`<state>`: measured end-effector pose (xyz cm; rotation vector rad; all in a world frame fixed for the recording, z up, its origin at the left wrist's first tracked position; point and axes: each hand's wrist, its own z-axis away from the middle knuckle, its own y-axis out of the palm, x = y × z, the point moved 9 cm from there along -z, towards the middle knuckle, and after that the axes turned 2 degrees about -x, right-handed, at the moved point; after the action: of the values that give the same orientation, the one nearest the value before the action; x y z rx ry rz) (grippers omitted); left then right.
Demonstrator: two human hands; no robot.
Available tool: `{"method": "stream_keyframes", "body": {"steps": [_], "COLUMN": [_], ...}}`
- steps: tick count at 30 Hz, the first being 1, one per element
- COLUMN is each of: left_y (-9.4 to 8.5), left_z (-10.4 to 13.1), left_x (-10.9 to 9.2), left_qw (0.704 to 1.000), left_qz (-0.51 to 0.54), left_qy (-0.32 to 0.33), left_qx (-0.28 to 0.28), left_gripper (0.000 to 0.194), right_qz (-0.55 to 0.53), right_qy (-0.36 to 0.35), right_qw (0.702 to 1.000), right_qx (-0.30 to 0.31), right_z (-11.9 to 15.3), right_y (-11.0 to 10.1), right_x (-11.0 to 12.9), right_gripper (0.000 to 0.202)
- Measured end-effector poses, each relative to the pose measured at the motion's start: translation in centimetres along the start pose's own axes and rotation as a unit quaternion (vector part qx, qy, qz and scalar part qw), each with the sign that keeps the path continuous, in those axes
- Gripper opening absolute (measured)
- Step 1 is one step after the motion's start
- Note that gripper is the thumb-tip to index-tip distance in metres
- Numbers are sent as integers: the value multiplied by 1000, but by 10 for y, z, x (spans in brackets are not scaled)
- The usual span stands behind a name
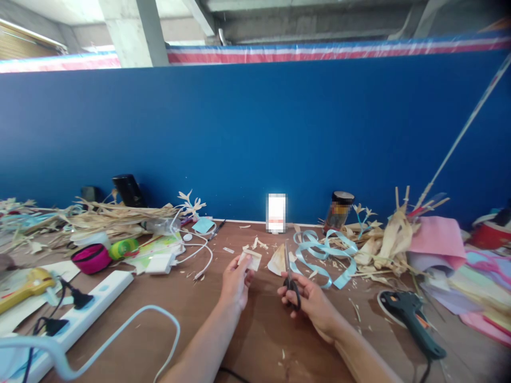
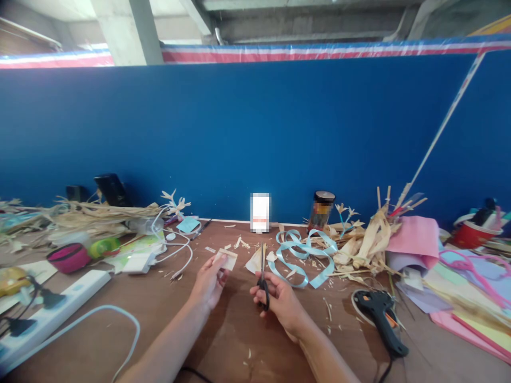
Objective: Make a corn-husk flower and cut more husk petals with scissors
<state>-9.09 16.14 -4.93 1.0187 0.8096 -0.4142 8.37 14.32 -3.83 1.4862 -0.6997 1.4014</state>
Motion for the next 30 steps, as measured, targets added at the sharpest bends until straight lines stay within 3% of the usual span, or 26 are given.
{"method": "stream_keyframes", "body": {"steps": [7, 16, 24, 30], "left_y": [9, 8, 5, 11], "left_z": [3, 5, 6, 8], "left_x": [8, 15, 14, 20], "left_qw": [999, 997, 998, 993], "left_qz": [6, 13, 4, 19], "left_qy": [-17, -67, -69, -107], "left_qx": [50, 27, 11, 37], "left_gripper": [13, 11, 8, 6], "right_qz": [3, -11, -36, -41], "right_qy": [29, 79, 81, 88], "right_qw": [999, 989, 984, 983], "right_qx": [34, 124, 154, 153], "right_z": [6, 17, 22, 21], "right_y": [18, 28, 32, 32], "right_x": [-5, -7, -4, -6], "right_gripper": [46, 41, 46, 46]}}
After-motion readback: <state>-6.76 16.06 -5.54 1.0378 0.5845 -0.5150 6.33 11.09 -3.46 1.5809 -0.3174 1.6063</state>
